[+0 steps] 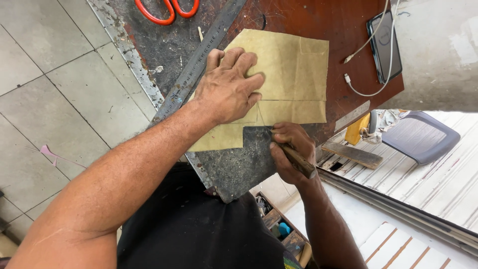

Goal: Measuring, marking, and cutting leather strips on a workbench using a ruler, pencil, knife, and scissors.

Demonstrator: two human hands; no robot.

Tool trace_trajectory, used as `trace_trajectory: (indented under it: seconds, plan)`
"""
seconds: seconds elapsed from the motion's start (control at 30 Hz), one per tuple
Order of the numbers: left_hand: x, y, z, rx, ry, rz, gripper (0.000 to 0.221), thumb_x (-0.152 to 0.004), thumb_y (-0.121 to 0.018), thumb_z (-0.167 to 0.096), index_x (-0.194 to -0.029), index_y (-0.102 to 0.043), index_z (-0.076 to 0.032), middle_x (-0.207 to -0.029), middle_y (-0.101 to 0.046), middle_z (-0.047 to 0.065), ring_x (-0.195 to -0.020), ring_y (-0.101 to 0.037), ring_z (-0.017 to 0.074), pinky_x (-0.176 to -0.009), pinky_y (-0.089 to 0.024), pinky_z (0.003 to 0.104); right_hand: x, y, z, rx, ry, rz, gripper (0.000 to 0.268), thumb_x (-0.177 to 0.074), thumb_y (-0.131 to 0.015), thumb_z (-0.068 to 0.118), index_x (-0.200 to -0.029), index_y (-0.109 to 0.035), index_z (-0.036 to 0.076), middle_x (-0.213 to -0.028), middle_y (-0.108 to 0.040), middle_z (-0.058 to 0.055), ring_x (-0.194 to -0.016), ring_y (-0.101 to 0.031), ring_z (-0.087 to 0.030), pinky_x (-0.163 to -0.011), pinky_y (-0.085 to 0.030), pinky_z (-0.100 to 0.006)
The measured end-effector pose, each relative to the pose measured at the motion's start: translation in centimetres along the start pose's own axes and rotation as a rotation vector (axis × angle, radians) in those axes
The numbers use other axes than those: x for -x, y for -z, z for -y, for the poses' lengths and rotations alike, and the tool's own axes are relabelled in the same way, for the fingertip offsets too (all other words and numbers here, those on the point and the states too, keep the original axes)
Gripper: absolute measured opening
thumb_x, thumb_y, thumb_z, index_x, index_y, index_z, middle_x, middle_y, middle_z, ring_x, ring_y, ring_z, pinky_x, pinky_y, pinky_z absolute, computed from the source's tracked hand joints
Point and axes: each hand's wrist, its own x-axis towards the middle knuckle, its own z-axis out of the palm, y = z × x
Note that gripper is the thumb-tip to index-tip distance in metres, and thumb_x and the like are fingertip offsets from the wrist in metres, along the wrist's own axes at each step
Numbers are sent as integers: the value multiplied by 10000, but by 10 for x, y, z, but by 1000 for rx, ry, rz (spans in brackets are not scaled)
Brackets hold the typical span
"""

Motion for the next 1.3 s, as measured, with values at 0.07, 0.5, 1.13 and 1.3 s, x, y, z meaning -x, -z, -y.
trace_trajectory:
  seconds: [0.07,0.5,1.13,1.3]
  plan:
    - [1,-1,1,19,-13,-13,295,-904,-705,-478,-1008,-649,-208,-1270,-495,82,-1257,-419,327,-958,-303,565,12,7,6,-11,-48,11,130,-859,-681,43,-971,-616,31,-973,-697,-167,-1073,-717,-385,-971,-590,-476]
    - [7,-13,1,87,-26,-265,139,-858,-769,-334,-829,-685,-226,-1119,-567,29,-1178,-523,291,-966,-342,484,-27,-21,-24,-275,0,-228,160,-855,-760,-83,-995,-685,-61,-963,-735,-231,-872,-743,-296,-710,-590,-401]
    - [6,-10,0,83,-10,-251,139,-870,-742,-336,-827,-667,-226,-1109,-567,25,-1164,-526,284,-957,-344,488,-32,-30,-33,-224,-2,-249,124,-856,-759,-84,-953,-684,-69,-942,-760,-231,-913,-761,-302,-751,-598,-409]
    - [5,-12,1,84,-17,-271,138,-873,-732,-337,-833,-665,-222,-1106,-575,35,-1156,-538,290,-950,-348,494,-32,-30,-33,-166,-81,-243,127,-856,-769,-63,-957,-694,-53,-921,-756,-204,-879,-749,-270,-727,-575,-398]
